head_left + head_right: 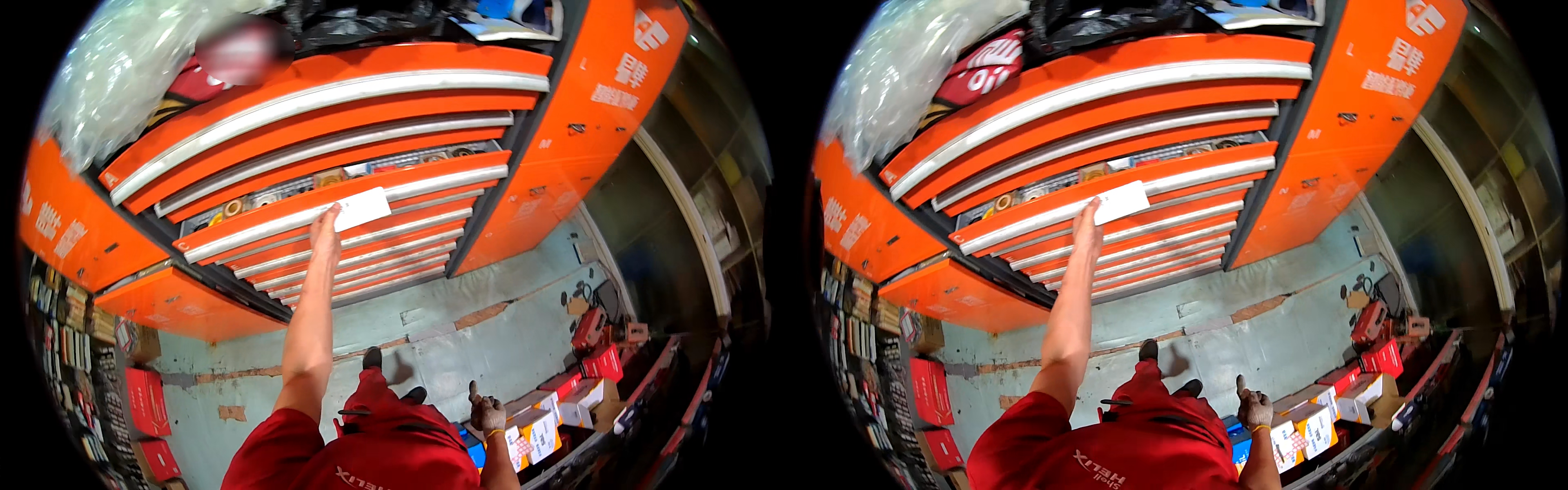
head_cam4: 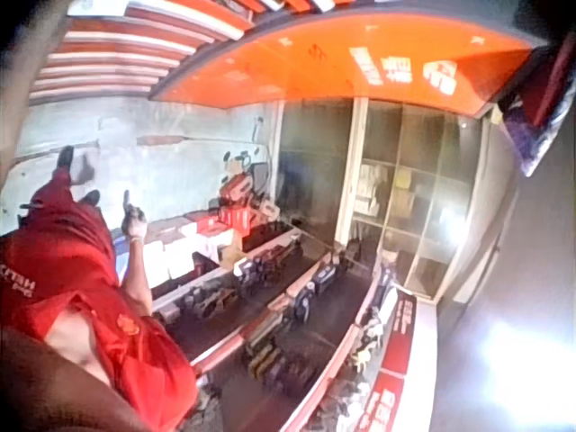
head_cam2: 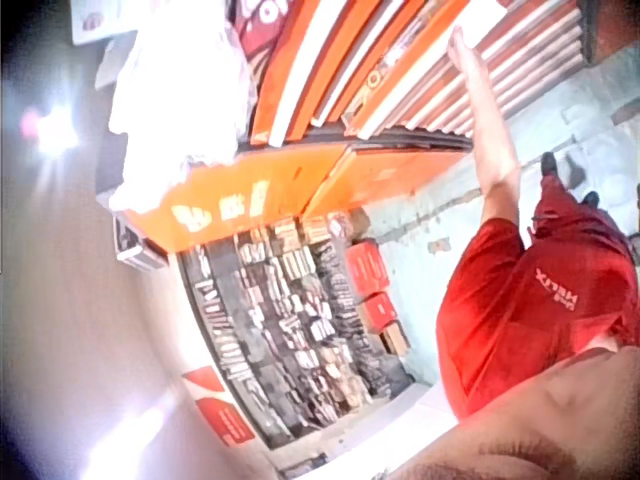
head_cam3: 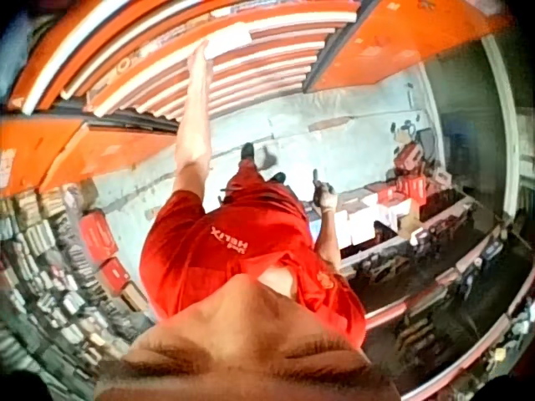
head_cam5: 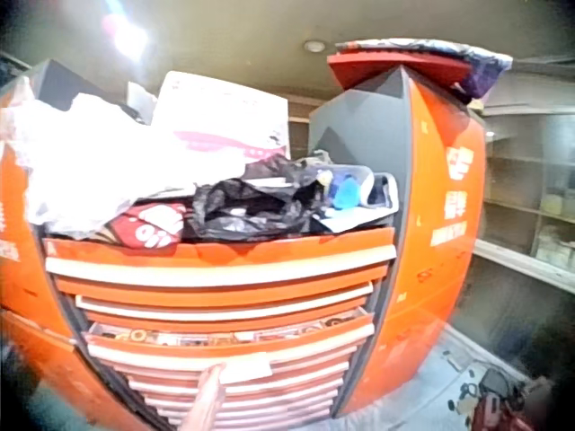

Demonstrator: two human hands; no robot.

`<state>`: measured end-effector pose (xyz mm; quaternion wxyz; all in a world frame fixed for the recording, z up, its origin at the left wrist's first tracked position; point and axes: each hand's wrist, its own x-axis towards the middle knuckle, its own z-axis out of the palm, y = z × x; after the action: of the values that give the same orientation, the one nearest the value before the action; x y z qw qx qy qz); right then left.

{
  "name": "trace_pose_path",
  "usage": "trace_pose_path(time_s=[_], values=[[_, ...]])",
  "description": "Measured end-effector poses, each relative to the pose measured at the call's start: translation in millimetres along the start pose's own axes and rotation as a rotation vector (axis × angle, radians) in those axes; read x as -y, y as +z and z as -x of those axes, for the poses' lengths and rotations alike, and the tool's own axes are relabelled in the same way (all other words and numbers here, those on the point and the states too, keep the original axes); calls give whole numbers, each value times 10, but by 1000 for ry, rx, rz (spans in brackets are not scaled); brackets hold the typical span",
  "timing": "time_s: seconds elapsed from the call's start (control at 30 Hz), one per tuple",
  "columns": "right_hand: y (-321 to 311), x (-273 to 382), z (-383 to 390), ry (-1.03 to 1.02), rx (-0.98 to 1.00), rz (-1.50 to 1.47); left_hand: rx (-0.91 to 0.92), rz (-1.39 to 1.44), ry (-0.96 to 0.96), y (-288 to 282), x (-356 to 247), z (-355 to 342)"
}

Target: The person positions an oil drain pan under a lifted vehicle and uses a wrench to loosen a bolt on the underside. Afterward, the person walks through the garage and into a parts room, opening several drawers in a tool cabinet to search for items.

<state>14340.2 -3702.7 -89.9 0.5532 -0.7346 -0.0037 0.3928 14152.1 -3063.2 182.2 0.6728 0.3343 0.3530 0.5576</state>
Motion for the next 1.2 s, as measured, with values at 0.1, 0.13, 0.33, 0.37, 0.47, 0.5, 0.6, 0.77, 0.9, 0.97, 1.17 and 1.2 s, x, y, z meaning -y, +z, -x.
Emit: trace_pose_path(time_s=[0.1,0.13,0.33,0.37,0.47,0.5,0.6,0.77,0.9,0.97,1.17,1.2], values=[[-174,-43,181,67,-44,18,28,42,0,-29,-44,-13],[-137,43,270,94,-47,-40,61,54,5,-66,-33,-49],[184,405,451,26,-1,-126,36,66,-23,37,-112,-622],[197,518,547,23,-2,13,71,78,-22,25,-123,-660],[251,704,759,-37,-73,229,106,61,-44,-123,-14,-593],[111,455,646,-105,-93,241,135,61,-61,4,27,-594],[-168,-156,549,-159,-134,280,182,110,-102,-53,131,-487],[-176,-190,698,33,-109,32,131,-61,-318,-357,535,-261],[-162,-159,647,57,-107,-147,123,121,-316,-589,796,-530],[181,517,871,177,-96,-182,64,272,-300,-703,809,-690],[326,963,569,35,-151,229,83,135,-334,-641,1101,-569],[332,983,409,11,-150,318,102,141,-336,-669,1106,-557]])
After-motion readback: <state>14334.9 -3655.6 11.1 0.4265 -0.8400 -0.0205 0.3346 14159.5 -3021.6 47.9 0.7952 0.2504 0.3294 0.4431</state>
